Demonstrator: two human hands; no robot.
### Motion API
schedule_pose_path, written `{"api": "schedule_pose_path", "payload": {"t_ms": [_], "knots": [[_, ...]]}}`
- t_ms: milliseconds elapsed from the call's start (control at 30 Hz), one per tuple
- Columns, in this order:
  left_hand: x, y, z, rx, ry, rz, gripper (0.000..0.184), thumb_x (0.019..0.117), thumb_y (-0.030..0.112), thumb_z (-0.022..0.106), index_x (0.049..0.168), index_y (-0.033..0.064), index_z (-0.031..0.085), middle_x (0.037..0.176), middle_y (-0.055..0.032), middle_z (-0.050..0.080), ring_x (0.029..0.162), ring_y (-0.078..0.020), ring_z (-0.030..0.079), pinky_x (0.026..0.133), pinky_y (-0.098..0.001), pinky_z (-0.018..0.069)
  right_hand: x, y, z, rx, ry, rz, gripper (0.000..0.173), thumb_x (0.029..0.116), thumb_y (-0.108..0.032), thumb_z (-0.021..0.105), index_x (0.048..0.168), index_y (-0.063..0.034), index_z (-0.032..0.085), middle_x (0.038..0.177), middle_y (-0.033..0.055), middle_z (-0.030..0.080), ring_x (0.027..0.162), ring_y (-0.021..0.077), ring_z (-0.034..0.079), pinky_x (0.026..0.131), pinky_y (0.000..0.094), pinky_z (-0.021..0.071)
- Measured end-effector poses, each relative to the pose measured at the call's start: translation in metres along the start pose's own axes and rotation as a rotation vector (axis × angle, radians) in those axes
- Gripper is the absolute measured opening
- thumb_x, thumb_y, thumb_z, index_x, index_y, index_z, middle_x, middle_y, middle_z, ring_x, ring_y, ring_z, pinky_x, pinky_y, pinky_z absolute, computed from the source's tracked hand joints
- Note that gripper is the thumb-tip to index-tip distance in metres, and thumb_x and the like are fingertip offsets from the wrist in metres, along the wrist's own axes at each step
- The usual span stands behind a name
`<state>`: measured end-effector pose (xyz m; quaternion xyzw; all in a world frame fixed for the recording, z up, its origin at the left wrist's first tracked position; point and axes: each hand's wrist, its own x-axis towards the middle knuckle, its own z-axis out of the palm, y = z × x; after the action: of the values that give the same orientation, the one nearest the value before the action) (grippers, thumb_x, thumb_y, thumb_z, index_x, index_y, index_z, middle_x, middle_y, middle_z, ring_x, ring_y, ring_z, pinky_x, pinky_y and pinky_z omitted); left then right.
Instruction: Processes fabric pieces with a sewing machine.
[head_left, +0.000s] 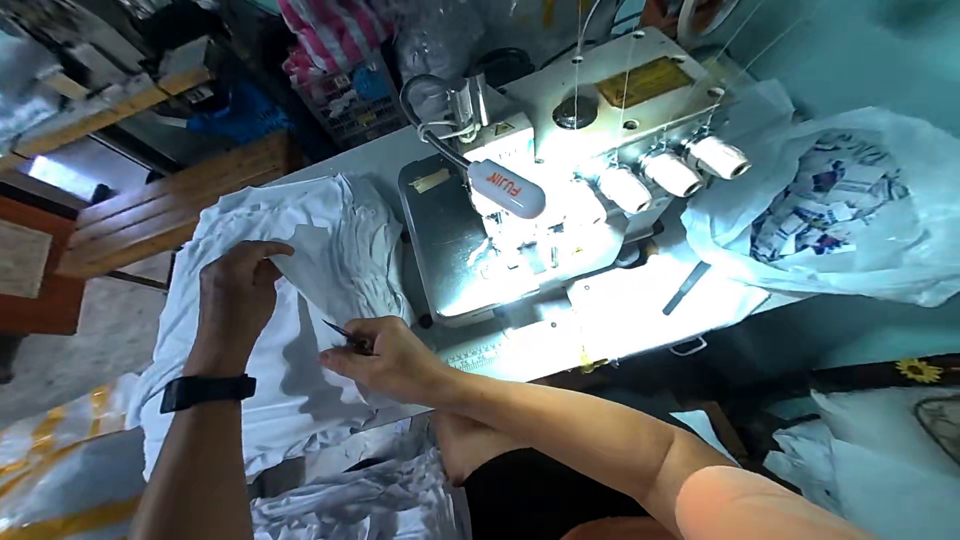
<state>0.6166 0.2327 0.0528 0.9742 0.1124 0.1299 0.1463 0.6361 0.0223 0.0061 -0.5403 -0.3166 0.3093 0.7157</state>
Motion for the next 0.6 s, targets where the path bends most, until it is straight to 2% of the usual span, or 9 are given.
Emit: {"api": "schedule_pose_path", "payload": {"t_ms": [33,133,200,267,333,433,467,533,600], "knots": [[0.001,0.004,-0.002,-0.041,0.014,-0.038,0.026,0.1046,-0.004,0.044,0.117,-0.0108,0.065,0.108,-0.0314,0.067,0.093,-0.0406,0.067,0.087,-0.0584,0.0502,-0.003,-0.004,-0.005,0.010,0.010,0.002,0.021,0.0983,-0.007,0.066,0.081,0.0039,0.062,0.062,-0.0038,0.047,0.056,-0.0019,0.042,0.055,0.0161,0.0363],[0.009,0.023,-0.003,-0.196,0.115,-0.067,0.024,0.1050,0.006,0.048,0.118,-0.0069,0.064,0.101,-0.0130,0.067,0.078,-0.0020,0.058,0.076,-0.0224,0.0494,-0.011,-0.013,-0.022,-0.002,0.019,0.000,0.026,0.1017,-0.010,0.062,0.078,0.0023,0.061,0.059,-0.0035,0.047,0.052,-0.0020,0.044,0.052,0.0155,0.0381],[0.016,0.037,0.002,-0.309,0.152,-0.005,0.022,0.1031,0.005,0.050,0.116,-0.0079,0.062,0.098,-0.0057,0.065,0.077,0.0086,0.054,0.073,-0.0121,0.0466,-0.019,-0.015,-0.036,-0.026,0.038,0.005,0.029,0.1041,-0.011,0.058,0.078,0.0011,0.061,0.058,-0.0032,0.047,0.050,-0.0012,0.045,0.050,0.0161,0.0386],[0.023,0.048,0.012,-0.336,0.157,0.089,0.021,0.1018,0.005,0.052,0.113,-0.0091,0.063,0.101,-0.0080,0.067,0.084,0.0065,0.058,0.079,-0.0140,0.0493,-0.031,-0.014,-0.052,-0.029,0.070,-0.001,0.029,0.1042,-0.012,0.055,0.077,-0.0023,0.061,0.056,-0.0050,0.048,0.049,-0.0018,0.046,0.048,0.0162,0.0385],[0.029,0.054,0.026,-0.364,0.132,0.199,0.021,0.0998,0.003,0.054,0.108,-0.0120,0.065,0.115,-0.0191,0.064,0.108,-0.0091,0.060,0.096,-0.0241,0.0490,-0.046,-0.011,-0.072,-0.047,0.085,0.006,0.028,0.1041,-0.014,0.055,0.079,-0.0053,0.063,0.058,-0.0069,0.052,0.050,-0.0030,0.048,0.049,0.0158,0.0406],[0.034,0.063,0.044,-0.514,0.015,0.300,0.021,0.0958,0.009,0.060,0.102,-0.0097,0.065,0.136,-0.0205,0.057,0.134,-0.0173,0.049,0.112,-0.0312,0.0395,-0.071,-0.003,-0.100,-0.085,0.110,-0.001,0.026,0.1022,-0.012,0.056,0.077,-0.0087,0.063,0.061,-0.0109,0.053,0.053,-0.0067,0.048,0.050,0.0127,0.0403],[0.033,0.068,0.049,-0.590,-0.023,0.302,0.019,0.0952,0.011,0.062,0.102,-0.0059,0.066,0.132,-0.0133,0.063,0.130,-0.0117,0.054,0.111,-0.0298,0.0418,-0.079,-0.001,-0.108,-0.091,0.112,0.012,0.026,0.1014,-0.012,0.056,0.077,-0.0106,0.062,0.061,-0.0129,0.052,0.052,-0.0084,0.046,0.049,0.0113,0.0390],[0.030,0.087,0.055,-0.706,-0.078,0.281,0.006,0.0941,0.008,0.065,0.100,0.0060,0.065,0.099,0.0078,0.073,0.095,0.0044,0.067,0.088,-0.0183,0.0555,-0.097,0.003,-0.125,-0.092,0.097,0.021,0.023,0.1001,-0.012,0.057,0.078,-0.0150,0.060,0.062,-0.0158,0.051,0.052,-0.0104,0.045,0.049,0.0096,0.0382],[0.028,0.109,0.060,-0.643,-0.100,0.298,0.006,0.0917,0.005,0.064,0.096,0.0021,0.067,0.081,0.0085,0.066,0.073,0.0093,0.060,0.070,-0.0109,0.0514,-0.113,0.009,-0.141,-0.069,0.093,-0.004,0.018,0.0992,-0.010,0.058,0.082,-0.0165,0.062,0.067,-0.0178,0.055,0.057,-0.0119,0.049,0.052,0.0083,0.0416]]}}
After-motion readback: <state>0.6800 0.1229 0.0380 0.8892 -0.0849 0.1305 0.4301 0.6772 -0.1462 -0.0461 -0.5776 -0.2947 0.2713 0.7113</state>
